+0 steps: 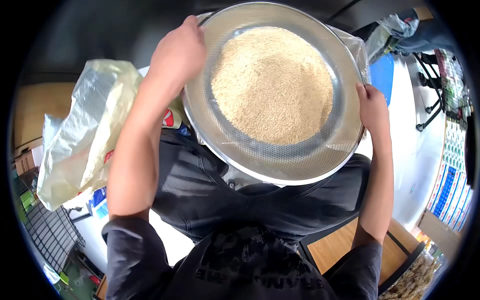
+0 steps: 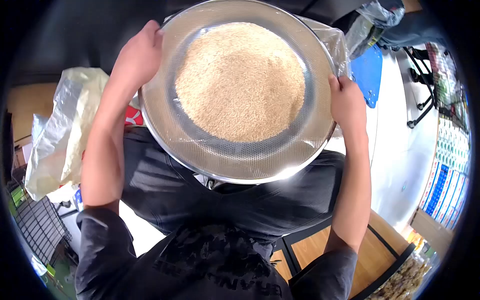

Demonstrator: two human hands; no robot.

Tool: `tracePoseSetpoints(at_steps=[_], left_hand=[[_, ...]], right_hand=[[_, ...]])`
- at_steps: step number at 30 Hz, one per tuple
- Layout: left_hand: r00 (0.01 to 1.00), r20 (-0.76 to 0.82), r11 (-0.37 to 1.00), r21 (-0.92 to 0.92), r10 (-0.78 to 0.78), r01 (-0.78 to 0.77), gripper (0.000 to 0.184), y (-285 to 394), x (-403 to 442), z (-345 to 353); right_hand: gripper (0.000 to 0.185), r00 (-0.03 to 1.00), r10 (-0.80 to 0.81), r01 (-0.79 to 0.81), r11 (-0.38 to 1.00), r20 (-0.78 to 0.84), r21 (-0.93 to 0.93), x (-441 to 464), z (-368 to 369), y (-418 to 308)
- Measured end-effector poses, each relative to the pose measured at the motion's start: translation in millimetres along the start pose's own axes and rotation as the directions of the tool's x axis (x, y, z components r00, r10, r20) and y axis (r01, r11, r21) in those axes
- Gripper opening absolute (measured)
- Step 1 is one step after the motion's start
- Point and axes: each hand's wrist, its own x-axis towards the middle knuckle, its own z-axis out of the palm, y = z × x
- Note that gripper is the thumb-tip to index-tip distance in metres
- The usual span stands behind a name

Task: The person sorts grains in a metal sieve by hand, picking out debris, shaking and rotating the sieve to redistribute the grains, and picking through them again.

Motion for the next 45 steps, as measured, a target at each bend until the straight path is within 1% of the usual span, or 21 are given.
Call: tracePoseSetpoints(at_steps=[1,3,5,6,7,9,10,12,13,14,15,17,18,19,21,25,27,30,36,39,45], left_hand=[[0.999,-0.054,0.999,0.045,-0.007,0.009,0.030,-2.2,-2.4,3.5],[0.995,-0.099,0.997,0.082,0.000,0.008,0.030,-11.1,-8.8,5.0],[0.982,-0.189,0.997,-0.083,-0.011,-0.005,0.030,-19.2,-11.0,-3.2],[0.983,-0.175,0.990,-0.135,-0.058,0.034,0.030,-16.7,-11.8,-8.2],[0.986,-0.164,0.992,-0.123,-0.035,0.015,0.030,-10.5,-9.0,1.0],[0.945,-0.317,0.993,-0.062,0.079,-0.104,0.029,2.7,-18.3,21.7],[0.974,-0.225,0.996,-0.084,-0.001,-0.018,0.029,10.9,-23.2,21.0],[0.963,-0.269,0.990,-0.127,0.018,-0.054,0.028,-17.4,-11.4,10.5],[0.949,-0.313,0.981,-0.172,0.037,-0.095,0.027,-32.7,-7.2,3.0],[0.969,-0.240,0.964,-0.268,-0.057,-0.009,0.026,-35.8,-7.7,-9.9],[0.973,-0.228,0.965,-0.260,-0.041,-0.020,0.026,-30.2,-3.4,-4.7],[0.940,-0.338,0.976,-0.182,0.052,-0.120,0.026,-20.7,-5.3,17.2],[0.942,-0.329,0.981,-0.148,0.071,-0.126,0.026,-4.0,-11.4,29.1],[0.974,-0.226,0.984,-0.176,-0.017,-0.024,0.029,14.3,-16.9,29.3],[0.947,-0.318,0.980,-0.172,0.041,-0.100,0.029,-7.0,-6.1,29.6],[0.970,-0.243,0.965,-0.257,-0.015,-0.050,0.027,-27.3,-2.2,5.3],[0.943,-0.333,0.972,-0.228,-0.017,-0.063,0.027,-18.5,-5.7,5.8],[0.933,-0.361,0.960,-0.260,0.007,-0.107,0.028,-24.3,0.7,12.5],[0.927,-0.368,0.969,-0.195,0.070,-0.150,0.030,-27.5,2.5,11.2],[0.945,-0.327,0.970,-0.230,-0.007,-0.073,0.028,-21.2,0.4,6.6],[0.937,-0.350,0.966,-0.245,-0.007,-0.084,0.029,-17.0,-2.5,3.3]], right_hand=[[0.047,1.000,0.015,-0.015,1.000,-0.012,0.009,-4.1,2.4,-4.9],[0.045,0.979,-0.074,0.060,0.995,-0.188,-0.081,-12.1,6.1,-15.2],[0.045,0.978,-0.080,0.068,0.995,-0.190,-0.072,-15.0,1.1,-17.7],[0.046,0.984,-0.077,0.073,0.997,-0.158,-0.031,-12.8,0.3,-13.0],[0.047,0.991,-0.056,0.058,0.998,-0.120,0.015,-13.4,3.5,-5.6],[0.047,0.980,-0.010,-0.001,0.998,-0.197,-0.056,-2.3,-3.4,-0.8],[0.047,0.979,0.015,-0.027,0.998,-0.204,-0.058,-4.8,-5.3,-7.9],[0.047,0.977,0.033,-0.045,0.998,-0.212,-0.052,-8.9,-1.5,-22.2],[0.047,0.984,-0.026,0.018,0.999,-0.174,-0.045,-11.9,3.3,-30.5],[0.047,0.988,-0.072,0.068,0.997,-0.137,-0.033,-15.7,7.1,-31.5],[0.047,0.990,-0.053,0.050,0.998,-0.134,-0.025,-13.5,5.8,-23.0],[0.046,0.978,-0.058,0.069,0.996,-0.199,0.048,3.5,-3.5,-6.8],[0.046,0.983,0.022,-0.020,1.000,-0.180,0.015,5.2,-10.3,-3.5],[0.046,0.984,0.011,-0.008,1.000,-0.176,0.018,3.3,-7.4,-6.9],[0.046,0.986,0.032,-0.052,0.991,-0.162,-0.120,1.3,-1.6,-5.3],[0.046,0.995,-0.028,0.028,1.000,-0.095,0.000,-7.6,-3.8,-26.4],[0.047,0.993,0.001,-0.002,1.000,-0.116,-0.008,-7.4,-0.7,-26.6],[0.047,0.989,0.036,-0.038,0.999,-0.146,-0.016,-6.9,-4.2,-31.1],[0.048,0.989,0.036,-0.039,0.999,-0.146,-0.015,-8.6,-5.5,-26.7],[0.050,0.990,0.043,-0.044,0.999,-0.134,-0.003,-7.5,-6.6,-26.7],[0.054,0.992,0.060,-0.063,0.998,-0.112,-0.019,-6.5,-9.6,-29.8]])
